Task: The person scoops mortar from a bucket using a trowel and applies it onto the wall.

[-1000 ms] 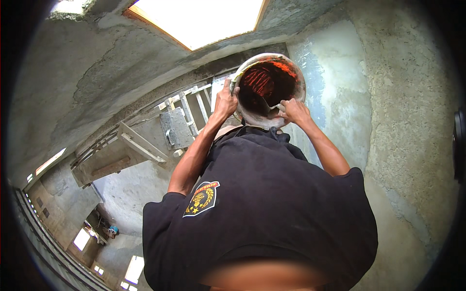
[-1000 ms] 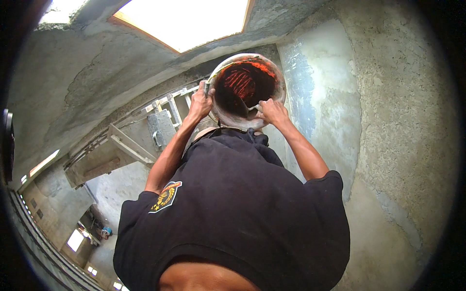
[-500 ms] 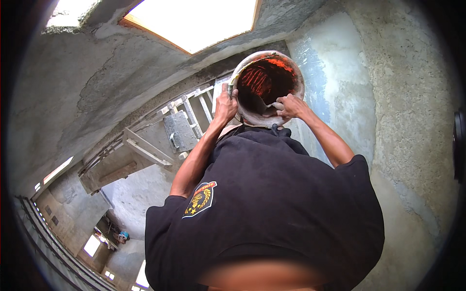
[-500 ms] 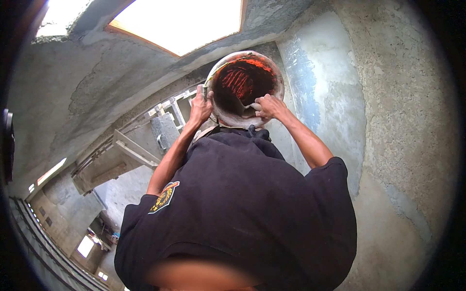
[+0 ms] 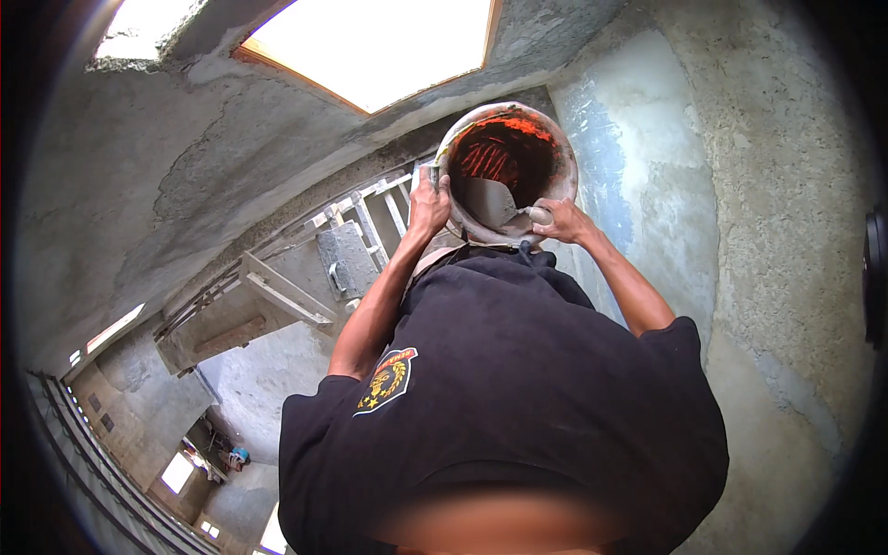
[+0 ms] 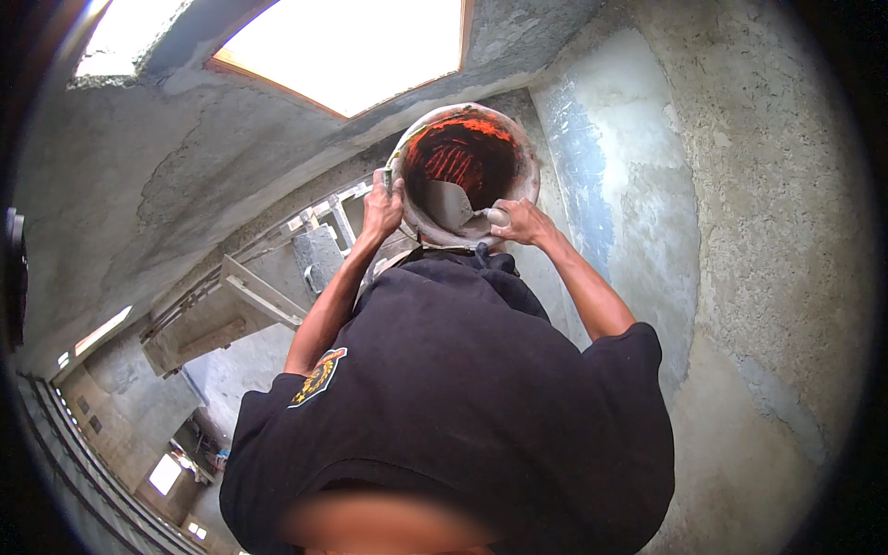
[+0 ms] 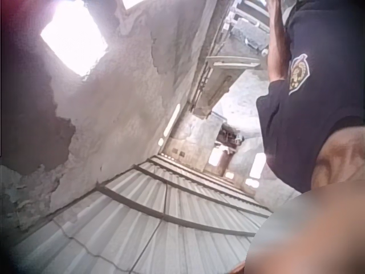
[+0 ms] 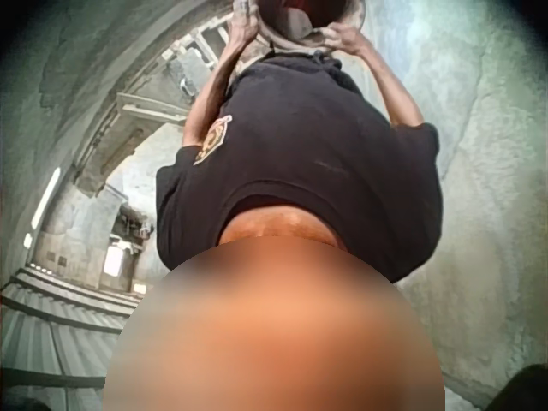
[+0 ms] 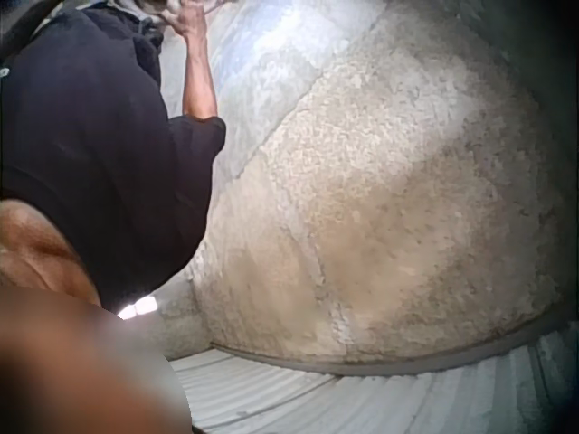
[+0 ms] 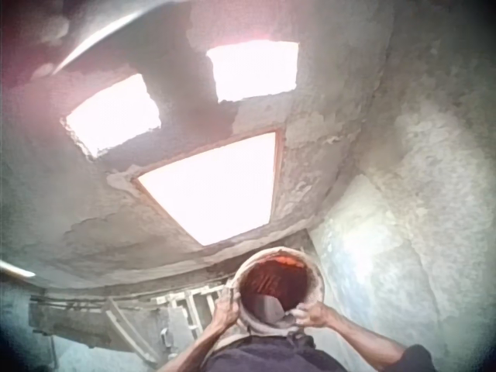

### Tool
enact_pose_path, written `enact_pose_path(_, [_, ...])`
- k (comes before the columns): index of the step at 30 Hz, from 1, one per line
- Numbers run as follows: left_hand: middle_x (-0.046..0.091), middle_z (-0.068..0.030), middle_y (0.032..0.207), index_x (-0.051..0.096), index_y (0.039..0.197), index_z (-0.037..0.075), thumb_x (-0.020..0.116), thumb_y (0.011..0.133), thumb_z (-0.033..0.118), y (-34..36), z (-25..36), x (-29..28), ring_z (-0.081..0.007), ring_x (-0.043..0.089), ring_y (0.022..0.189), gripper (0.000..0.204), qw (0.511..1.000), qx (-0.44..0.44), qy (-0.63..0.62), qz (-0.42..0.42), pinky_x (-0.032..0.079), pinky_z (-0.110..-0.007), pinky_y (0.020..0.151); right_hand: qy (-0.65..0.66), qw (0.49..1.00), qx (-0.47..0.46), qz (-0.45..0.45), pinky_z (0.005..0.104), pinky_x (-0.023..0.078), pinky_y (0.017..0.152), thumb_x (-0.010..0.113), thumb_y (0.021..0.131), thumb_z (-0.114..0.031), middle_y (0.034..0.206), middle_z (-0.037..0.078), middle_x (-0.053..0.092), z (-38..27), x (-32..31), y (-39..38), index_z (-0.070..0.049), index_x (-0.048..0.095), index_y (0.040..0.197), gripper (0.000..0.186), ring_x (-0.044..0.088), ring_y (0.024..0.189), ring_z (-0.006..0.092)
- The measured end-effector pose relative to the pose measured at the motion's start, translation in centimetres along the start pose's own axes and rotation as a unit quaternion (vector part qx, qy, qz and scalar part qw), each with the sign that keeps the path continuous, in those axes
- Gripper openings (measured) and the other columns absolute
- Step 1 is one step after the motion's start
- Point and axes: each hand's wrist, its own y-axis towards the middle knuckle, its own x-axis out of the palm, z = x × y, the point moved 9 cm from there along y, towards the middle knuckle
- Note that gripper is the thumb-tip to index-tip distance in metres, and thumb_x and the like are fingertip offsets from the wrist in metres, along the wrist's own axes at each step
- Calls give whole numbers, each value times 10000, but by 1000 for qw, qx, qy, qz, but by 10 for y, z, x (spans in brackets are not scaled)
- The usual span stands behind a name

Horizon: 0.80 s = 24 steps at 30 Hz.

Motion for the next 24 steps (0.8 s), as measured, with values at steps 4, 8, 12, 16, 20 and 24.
enact_pose_path(4, [617,-286,917,399,1173,15,490,918,270,1,-2,-4,-442,602,893,372,1000,-12,-3,-2,459,-491,736,30,999,13,24,379,503,723,713,649,-354,871,195,658,14,-1,-8,1,644,949,469,653,797,297])
enact_pose_path(8, [612,-292,946,416,1190,16,484,914,278,2,-6,-5,-445,590,935,386,999,-36,-20,-5,463,-480,771,65,993,-38,90,341,503,693,728,646,-333,797,152,662,18,-6,-24,-25,646,995,473,652,729,245])
enact_pose_path(12, [626,-269,921,424,1200,30,480,914,278,6,-24,-7,-411,630,837,382,999,13,-9,38,494,-461,730,204,976,43,56,334,502,710,713,712,-305,865,134,670,27,8,-41,-33,624,1033,431,653,774,212])
enact_pose_path(16, [636,-211,827,425,1202,43,495,915,299,10,-70,2,-273,624,552,390,999,-14,-19,47,505,-403,503,121,984,27,132,376,497,776,676,736,-342,942,201,648,20,6,-46,-53,609,1048,431,637,902,323])
enact_pose_path(20, [632,-200,806,426,1195,33,506,913,296,11,-75,8,-269,620,552,394,999,-24,-31,21,502,-393,475,126,979,44,153,377,512,718,713,706,-338,893,157,664,25,7,-44,-58,611,1041,448,650,847,328])
enact_pose_path(24, [624,-189,785,425,1188,20,511,910,279,12,-80,7,-255,612,532,390,999,-24,-26,25,498,-380,457,47,972,-34,230,394,506,695,794,636,-304,899,171,650,5,-13,-45,-76,607,1007,474,637,848,338])
